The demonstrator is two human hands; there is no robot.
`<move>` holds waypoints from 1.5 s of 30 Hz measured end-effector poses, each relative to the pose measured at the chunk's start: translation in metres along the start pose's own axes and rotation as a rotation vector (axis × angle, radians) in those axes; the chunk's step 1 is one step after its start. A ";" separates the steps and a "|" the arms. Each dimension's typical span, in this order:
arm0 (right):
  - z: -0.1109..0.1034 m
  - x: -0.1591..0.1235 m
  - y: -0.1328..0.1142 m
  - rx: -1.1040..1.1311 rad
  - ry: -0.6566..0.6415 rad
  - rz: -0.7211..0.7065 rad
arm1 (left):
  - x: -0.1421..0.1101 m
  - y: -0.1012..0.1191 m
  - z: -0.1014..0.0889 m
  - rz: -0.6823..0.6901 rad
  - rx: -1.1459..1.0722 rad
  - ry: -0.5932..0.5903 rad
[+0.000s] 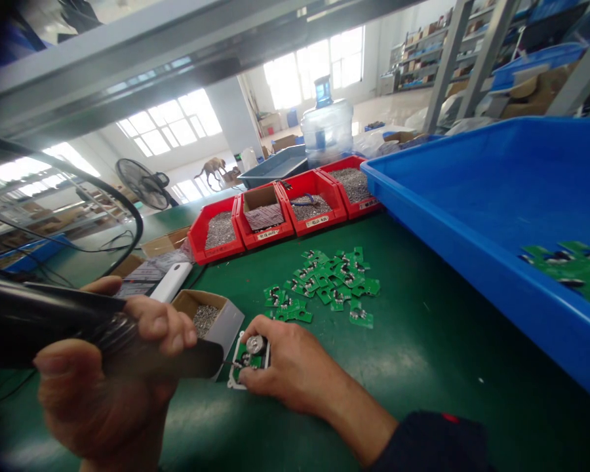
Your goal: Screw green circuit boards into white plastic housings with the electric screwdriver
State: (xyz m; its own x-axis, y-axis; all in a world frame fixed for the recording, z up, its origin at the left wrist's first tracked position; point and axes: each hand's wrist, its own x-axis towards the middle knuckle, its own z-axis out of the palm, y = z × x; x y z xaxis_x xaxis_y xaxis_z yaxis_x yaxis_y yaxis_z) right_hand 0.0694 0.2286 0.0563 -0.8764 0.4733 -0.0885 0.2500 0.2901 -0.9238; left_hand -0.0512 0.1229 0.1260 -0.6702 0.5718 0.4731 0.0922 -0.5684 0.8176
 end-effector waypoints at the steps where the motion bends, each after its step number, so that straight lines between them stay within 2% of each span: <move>1: -0.001 0.000 -0.001 -0.003 0.001 -0.001 | -0.001 0.000 0.000 -0.003 0.002 -0.032; 5: -0.002 0.000 -0.003 -0.010 -0.005 -0.007 | -0.005 -0.002 0.003 -0.002 -0.005 -0.117; 9: -0.002 0.001 -0.004 -0.034 -0.008 -0.016 | -0.005 -0.008 0.006 0.015 -0.014 -0.108; 15: -0.001 0.001 -0.001 -0.027 -0.022 -0.042 | -0.003 -0.014 0.006 0.005 -0.007 -0.165; 23: -0.001 0.001 0.002 -0.036 -0.014 -0.045 | -0.001 -0.019 0.004 0.022 -0.003 -0.146; 30: -0.002 0.001 0.004 -0.008 -0.015 -0.046 | 0.000 -0.008 0.006 0.033 -0.067 -0.082; 45: -0.003 0.000 -0.002 -0.019 -0.013 -0.026 | -0.001 -0.007 0.004 0.003 -0.066 -0.082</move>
State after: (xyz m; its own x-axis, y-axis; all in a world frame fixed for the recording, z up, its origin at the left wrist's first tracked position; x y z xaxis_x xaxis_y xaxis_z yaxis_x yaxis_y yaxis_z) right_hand 0.0696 0.2303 0.0591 -0.8879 0.4548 -0.0690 0.2345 0.3183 -0.9185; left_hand -0.0478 0.1291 0.1208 -0.6071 0.6152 0.5030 0.0436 -0.6062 0.7941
